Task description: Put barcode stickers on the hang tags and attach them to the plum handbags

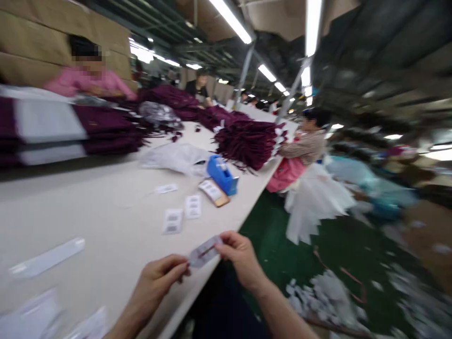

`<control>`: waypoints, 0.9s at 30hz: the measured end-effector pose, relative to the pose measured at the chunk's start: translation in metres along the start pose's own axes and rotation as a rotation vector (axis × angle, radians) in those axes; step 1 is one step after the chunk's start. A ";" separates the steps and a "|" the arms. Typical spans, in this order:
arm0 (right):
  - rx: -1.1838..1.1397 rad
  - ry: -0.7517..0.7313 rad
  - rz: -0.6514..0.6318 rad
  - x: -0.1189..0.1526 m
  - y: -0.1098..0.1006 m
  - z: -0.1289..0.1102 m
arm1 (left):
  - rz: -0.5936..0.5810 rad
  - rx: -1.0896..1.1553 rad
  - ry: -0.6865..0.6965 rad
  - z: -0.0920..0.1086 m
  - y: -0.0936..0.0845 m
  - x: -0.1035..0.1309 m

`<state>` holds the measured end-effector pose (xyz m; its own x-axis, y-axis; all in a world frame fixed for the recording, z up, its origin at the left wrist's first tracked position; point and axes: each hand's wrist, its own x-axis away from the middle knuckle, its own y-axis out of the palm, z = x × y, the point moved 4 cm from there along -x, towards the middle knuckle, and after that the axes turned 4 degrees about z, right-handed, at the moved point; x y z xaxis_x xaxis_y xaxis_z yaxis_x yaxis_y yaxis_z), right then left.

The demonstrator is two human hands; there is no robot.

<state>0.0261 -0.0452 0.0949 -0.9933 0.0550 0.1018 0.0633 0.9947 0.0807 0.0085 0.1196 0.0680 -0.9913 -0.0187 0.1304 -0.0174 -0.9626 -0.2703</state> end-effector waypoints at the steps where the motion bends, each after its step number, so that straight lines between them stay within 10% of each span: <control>1: -0.007 0.020 -0.047 -0.007 0.004 0.007 | -0.006 -0.015 -0.033 -0.008 -0.014 0.001; 8: 0.077 -0.001 -0.429 -0.025 0.038 0.016 | 0.180 -0.042 0.237 -0.016 -0.064 0.016; 16: 0.477 -0.782 -0.622 -0.031 0.063 0.025 | 0.239 -0.799 1.099 -0.011 -0.085 0.041; 21: 0.626 -1.145 -0.654 -0.031 0.068 0.037 | 0.078 -1.029 1.118 -0.029 -0.078 0.038; 27: 0.719 -1.244 -0.746 -0.032 0.066 0.041 | -0.019 -1.155 1.022 -0.040 -0.078 0.040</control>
<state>0.0577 0.0220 0.0565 -0.2628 -0.7574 -0.5977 -0.1447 0.6434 -0.7517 -0.0346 0.2047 0.0560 -0.6453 0.6417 -0.4144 0.3585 -0.2247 -0.9061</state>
